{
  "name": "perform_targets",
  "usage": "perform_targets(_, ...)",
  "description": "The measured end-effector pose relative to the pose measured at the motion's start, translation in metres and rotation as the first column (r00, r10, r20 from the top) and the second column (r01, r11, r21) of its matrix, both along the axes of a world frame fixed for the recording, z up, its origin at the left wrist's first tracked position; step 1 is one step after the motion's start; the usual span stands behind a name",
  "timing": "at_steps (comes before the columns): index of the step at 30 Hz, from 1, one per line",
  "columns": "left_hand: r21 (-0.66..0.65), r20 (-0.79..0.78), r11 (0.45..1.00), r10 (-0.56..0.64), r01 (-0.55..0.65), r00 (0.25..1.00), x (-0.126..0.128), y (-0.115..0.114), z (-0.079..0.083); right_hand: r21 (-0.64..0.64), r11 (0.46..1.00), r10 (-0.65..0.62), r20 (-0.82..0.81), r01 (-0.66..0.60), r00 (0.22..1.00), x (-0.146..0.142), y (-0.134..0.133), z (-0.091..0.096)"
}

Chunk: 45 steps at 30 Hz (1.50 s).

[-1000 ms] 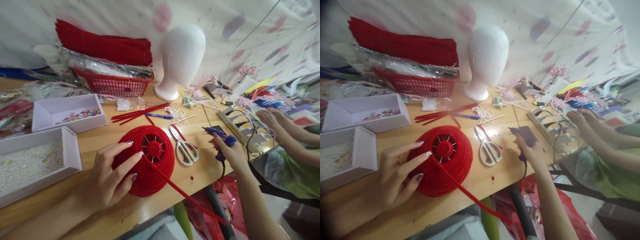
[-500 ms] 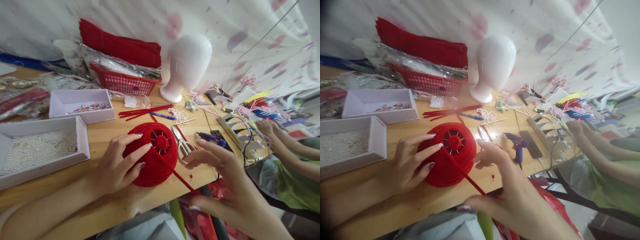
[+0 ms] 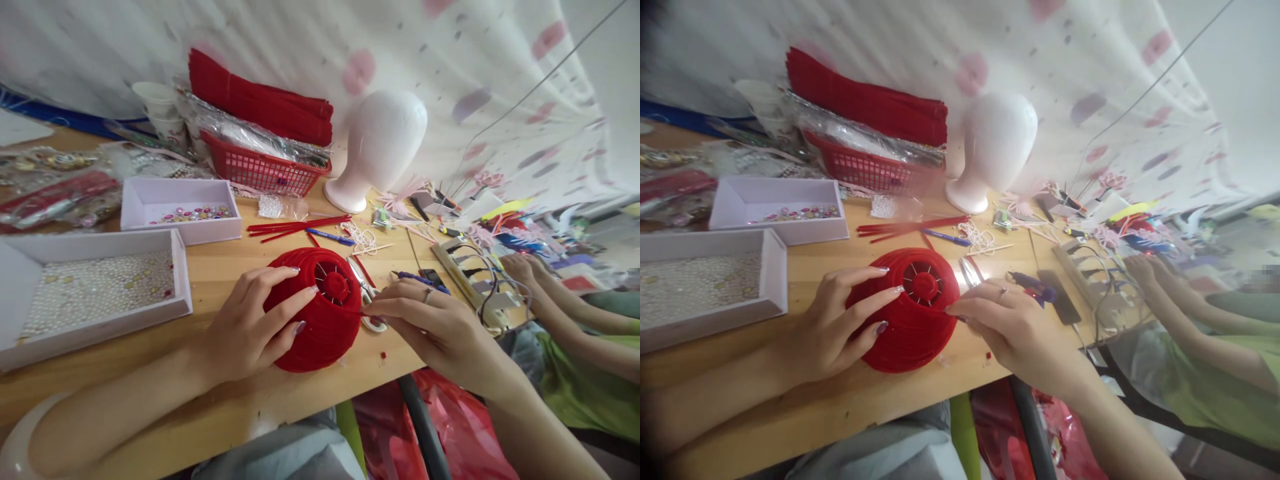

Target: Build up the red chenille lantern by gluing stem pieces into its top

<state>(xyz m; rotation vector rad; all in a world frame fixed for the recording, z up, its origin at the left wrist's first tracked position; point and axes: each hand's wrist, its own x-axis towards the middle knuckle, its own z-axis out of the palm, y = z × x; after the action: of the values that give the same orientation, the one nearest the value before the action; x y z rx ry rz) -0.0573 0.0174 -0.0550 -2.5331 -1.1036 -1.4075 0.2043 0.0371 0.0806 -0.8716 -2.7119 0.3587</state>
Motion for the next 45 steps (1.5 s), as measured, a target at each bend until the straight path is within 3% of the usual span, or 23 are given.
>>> perform_targets(4, 0.011, 0.002, 1.000, 0.001, -0.001, 1.000, -0.001, 0.000, 0.001, 0.022, 0.995, 0.098, 0.057, -0.100, 0.994, 0.002, 0.015, 0.002)
perform_targets(12, -0.008, -0.003, 1.000, 0.005, -0.005, 1.000, 0.000, -0.001, 0.001, 0.058, 0.990, 0.123, 0.035, -0.125, 0.992, 0.000, 0.032, -0.006)
perform_targets(18, -0.023, -0.007, 1.000, -0.005, 0.004, 1.000, -0.001, -0.001, 0.005, 0.035, 0.977, 0.210, 0.019, -0.211, 0.978, -0.005, 0.047, -0.002)
perform_targets(26, -0.118, -0.031, 0.992, 0.041, -0.044, 0.999, 0.003, -0.009, 0.012, -0.051, 0.937, 0.346, 0.013, -0.345, 0.938, -0.011, 0.067, 0.005)
perform_targets(33, -0.140, 0.006, 0.987, 0.081, -0.079, 0.997, 0.018, -0.021, 0.012, -0.161, 0.926, 0.345, 0.000, -0.341, 0.938, -0.011, 0.067, 0.002)
perform_targets(36, -0.159, 0.025, 0.986, 0.054, -0.049, 0.998, 0.011, -0.015, 0.020, -0.182, 0.943, 0.284, 0.007, -0.278, 0.959, -0.010, 0.064, -0.001)
perform_targets(39, -0.131, 0.017, 0.989, 0.068, -0.066, 0.998, -0.006, 0.000, 0.025, -0.184, 0.977, 0.115, 0.007, -0.111, 0.993, -0.013, 0.056, -0.002)
perform_targets(43, -0.141, 0.048, 0.979, 0.156, -0.148, 0.987, -0.026, 0.014, 0.024, -0.228, 0.965, -0.130, 0.013, 0.130, 0.991, -0.025, 0.037, -0.004)
perform_targets(45, -0.203, 0.047, 0.971, 0.136, -0.124, 0.990, -0.027, 0.014, 0.024, -0.188, 0.960, -0.207, 0.020, 0.207, 0.978, -0.031, 0.027, -0.007)
